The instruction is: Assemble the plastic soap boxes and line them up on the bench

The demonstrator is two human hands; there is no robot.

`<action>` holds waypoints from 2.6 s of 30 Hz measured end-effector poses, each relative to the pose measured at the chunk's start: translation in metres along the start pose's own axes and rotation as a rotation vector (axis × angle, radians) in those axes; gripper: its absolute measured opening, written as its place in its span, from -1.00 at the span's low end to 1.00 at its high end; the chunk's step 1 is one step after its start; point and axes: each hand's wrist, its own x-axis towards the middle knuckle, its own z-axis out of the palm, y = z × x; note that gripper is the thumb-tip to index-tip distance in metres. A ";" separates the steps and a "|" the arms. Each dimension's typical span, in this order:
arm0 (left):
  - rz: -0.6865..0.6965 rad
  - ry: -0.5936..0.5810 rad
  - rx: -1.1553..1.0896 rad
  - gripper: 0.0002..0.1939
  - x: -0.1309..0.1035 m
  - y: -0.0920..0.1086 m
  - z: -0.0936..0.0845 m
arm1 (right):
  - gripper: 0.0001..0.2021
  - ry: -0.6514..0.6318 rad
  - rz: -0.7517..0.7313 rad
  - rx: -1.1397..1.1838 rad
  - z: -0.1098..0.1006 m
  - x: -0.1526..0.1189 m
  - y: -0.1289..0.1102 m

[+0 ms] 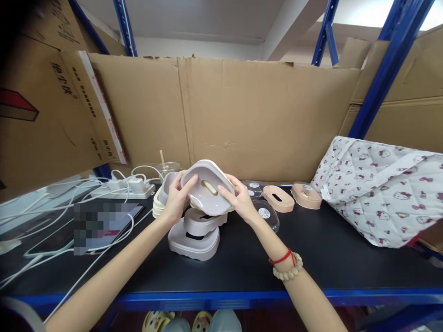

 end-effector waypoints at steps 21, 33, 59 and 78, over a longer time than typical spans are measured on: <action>0.188 0.132 0.063 -0.54 -0.006 0.005 0.000 | -0.34 0.108 -0.188 -0.007 -0.010 0.001 -0.008; 0.251 0.022 0.120 -0.63 -0.002 0.012 -0.004 | -0.49 0.154 -0.181 -0.035 -0.010 0.000 -0.010; -0.369 -0.278 -0.237 -0.47 -0.010 0.004 0.004 | -0.62 0.349 -0.239 -0.120 -0.008 0.005 -0.006; -0.495 0.099 -0.350 -0.82 -0.005 0.014 0.006 | -0.48 0.185 0.083 -1.117 -0.095 0.013 0.064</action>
